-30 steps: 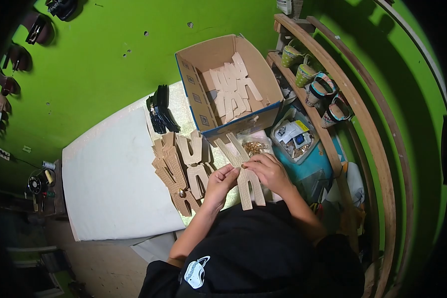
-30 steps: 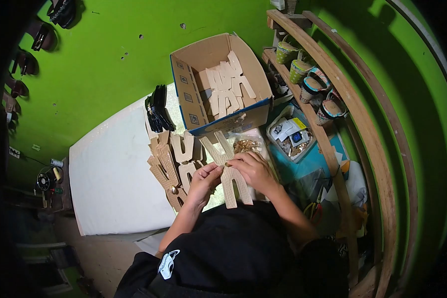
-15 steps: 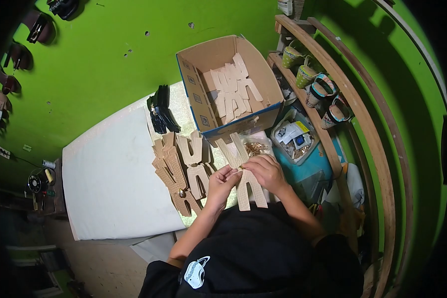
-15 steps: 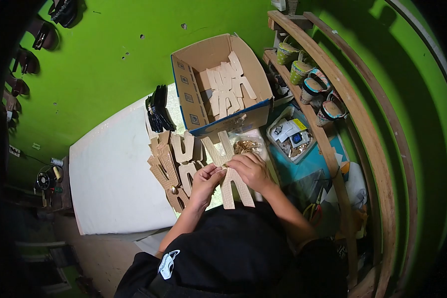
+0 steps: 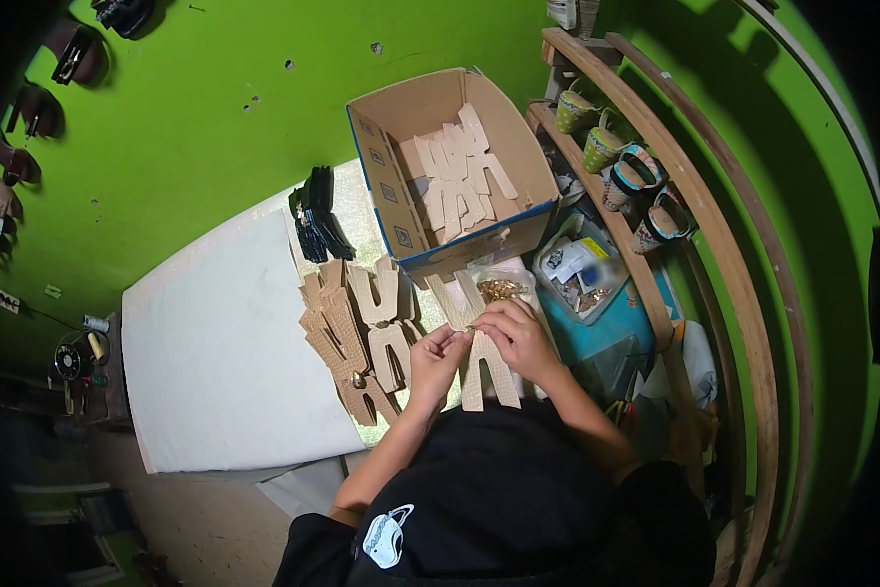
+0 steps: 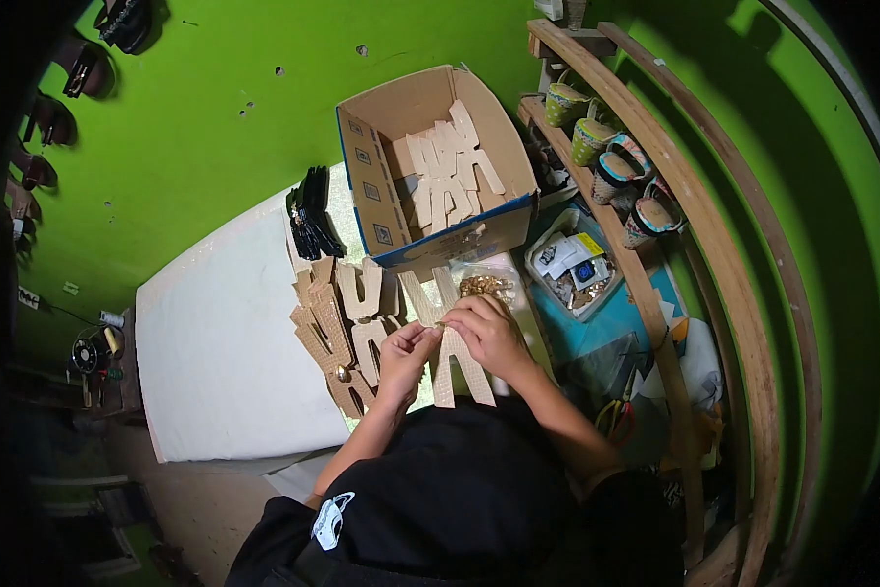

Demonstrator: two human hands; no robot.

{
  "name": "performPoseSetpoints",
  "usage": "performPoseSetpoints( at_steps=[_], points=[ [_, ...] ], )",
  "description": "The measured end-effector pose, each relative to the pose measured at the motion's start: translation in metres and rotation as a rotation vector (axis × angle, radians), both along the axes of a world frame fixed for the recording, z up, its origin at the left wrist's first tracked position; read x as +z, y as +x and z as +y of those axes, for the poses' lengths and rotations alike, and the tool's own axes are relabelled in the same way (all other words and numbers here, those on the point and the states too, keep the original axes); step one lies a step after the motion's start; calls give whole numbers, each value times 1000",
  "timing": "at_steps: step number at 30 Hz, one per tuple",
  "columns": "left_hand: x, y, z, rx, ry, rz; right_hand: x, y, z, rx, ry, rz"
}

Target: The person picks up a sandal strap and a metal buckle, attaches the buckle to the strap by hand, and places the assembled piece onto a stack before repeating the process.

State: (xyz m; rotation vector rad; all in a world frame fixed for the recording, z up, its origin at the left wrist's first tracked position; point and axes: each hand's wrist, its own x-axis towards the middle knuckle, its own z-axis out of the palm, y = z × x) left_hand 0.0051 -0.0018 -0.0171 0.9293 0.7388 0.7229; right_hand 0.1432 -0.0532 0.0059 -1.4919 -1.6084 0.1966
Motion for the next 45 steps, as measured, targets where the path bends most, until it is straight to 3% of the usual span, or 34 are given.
performPoseSetpoints(
  at_steps=[45],
  points=[
    [10,-5,3,-17,71,67,2,-1,-4,26,9,35]
  ],
)
